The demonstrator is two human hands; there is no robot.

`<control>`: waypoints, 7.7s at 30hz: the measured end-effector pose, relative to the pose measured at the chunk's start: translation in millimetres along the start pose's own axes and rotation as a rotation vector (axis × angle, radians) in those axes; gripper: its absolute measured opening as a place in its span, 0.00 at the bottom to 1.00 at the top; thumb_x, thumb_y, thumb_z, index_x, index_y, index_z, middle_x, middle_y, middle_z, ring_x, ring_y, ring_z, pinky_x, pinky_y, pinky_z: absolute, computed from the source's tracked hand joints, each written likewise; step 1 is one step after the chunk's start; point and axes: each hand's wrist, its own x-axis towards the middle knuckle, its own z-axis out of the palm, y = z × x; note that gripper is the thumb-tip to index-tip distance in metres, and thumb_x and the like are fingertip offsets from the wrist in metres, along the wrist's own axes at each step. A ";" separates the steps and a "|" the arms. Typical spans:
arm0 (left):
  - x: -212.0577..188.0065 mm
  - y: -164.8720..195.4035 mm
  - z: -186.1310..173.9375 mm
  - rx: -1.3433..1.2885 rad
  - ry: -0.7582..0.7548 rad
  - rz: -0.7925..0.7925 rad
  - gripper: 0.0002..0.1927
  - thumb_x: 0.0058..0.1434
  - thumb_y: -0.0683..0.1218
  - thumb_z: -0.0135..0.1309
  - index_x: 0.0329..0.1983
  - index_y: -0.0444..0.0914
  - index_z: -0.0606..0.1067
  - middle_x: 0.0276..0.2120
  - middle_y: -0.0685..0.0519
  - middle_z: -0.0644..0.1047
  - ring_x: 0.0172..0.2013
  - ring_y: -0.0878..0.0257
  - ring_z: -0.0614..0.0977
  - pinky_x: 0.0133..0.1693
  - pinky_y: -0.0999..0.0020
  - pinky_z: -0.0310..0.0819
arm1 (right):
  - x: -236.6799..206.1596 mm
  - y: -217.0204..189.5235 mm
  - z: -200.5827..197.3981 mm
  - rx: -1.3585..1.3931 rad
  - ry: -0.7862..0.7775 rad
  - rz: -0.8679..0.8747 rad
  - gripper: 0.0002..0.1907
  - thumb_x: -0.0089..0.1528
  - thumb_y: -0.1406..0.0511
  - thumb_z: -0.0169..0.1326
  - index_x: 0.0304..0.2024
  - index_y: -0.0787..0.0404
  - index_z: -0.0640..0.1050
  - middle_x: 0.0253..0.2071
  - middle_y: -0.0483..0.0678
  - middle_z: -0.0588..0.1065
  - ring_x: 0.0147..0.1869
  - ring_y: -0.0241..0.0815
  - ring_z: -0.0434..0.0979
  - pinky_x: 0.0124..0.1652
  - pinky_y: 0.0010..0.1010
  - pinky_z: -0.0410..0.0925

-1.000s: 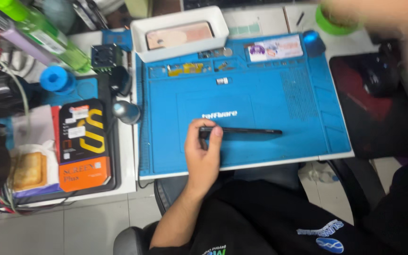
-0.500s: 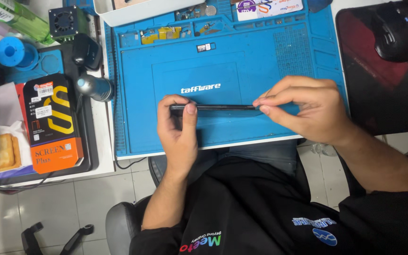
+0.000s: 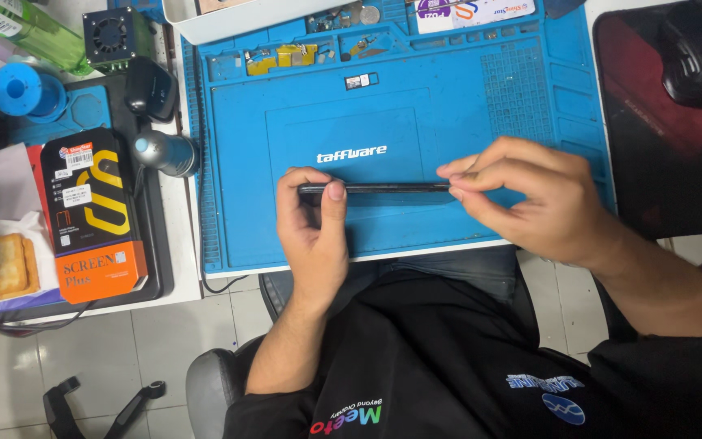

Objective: The person picks up a smartphone from the repair mat, pries open its back cover by hand, removes the back housing and battery, then uses a brush to clean the inside of the housing and works on the exposed internal components on the mat.

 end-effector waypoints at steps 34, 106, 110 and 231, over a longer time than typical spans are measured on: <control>2.9 2.3 1.8 0.080 0.012 -0.010 0.08 0.74 0.44 0.53 0.47 0.36 0.66 0.40 0.57 0.67 0.37 0.73 0.68 0.37 0.77 0.62 | 9.0 6.5 21.6 -0.235 0.033 -0.426 0.04 0.59 0.79 0.63 0.34 0.74 0.79 0.37 0.59 0.79 0.49 0.56 0.85 0.49 0.37 0.80; -1.5 11.2 15.0 0.197 0.017 0.191 0.05 0.72 0.40 0.54 0.44 0.35 0.70 0.36 0.52 0.71 0.37 0.64 0.71 0.43 0.71 0.66 | 4.6 -0.6 36.8 0.353 0.154 0.015 0.06 0.65 0.78 0.59 0.36 0.68 0.74 0.36 0.51 0.75 0.53 0.51 0.85 0.55 0.36 0.82; -5.0 15.2 14.5 0.289 0.000 0.283 0.05 0.75 0.42 0.50 0.45 0.34 0.71 0.38 0.50 0.74 0.41 0.63 0.74 0.47 0.69 0.69 | 12.3 -13.5 31.3 0.160 0.089 -0.028 0.06 0.62 0.79 0.61 0.33 0.69 0.77 0.36 0.53 0.78 0.51 0.51 0.86 0.51 0.34 0.81; 24.7 33.7 50.9 0.479 -0.169 0.530 0.45 0.54 0.39 0.71 0.67 0.43 0.54 0.46 0.45 0.69 0.42 0.52 0.79 0.41 0.62 0.76 | 3.8 -14.1 0.3 0.523 0.329 0.071 0.05 0.70 0.80 0.52 0.44 0.70 0.71 0.37 0.47 0.69 0.49 0.48 0.84 0.56 0.41 0.80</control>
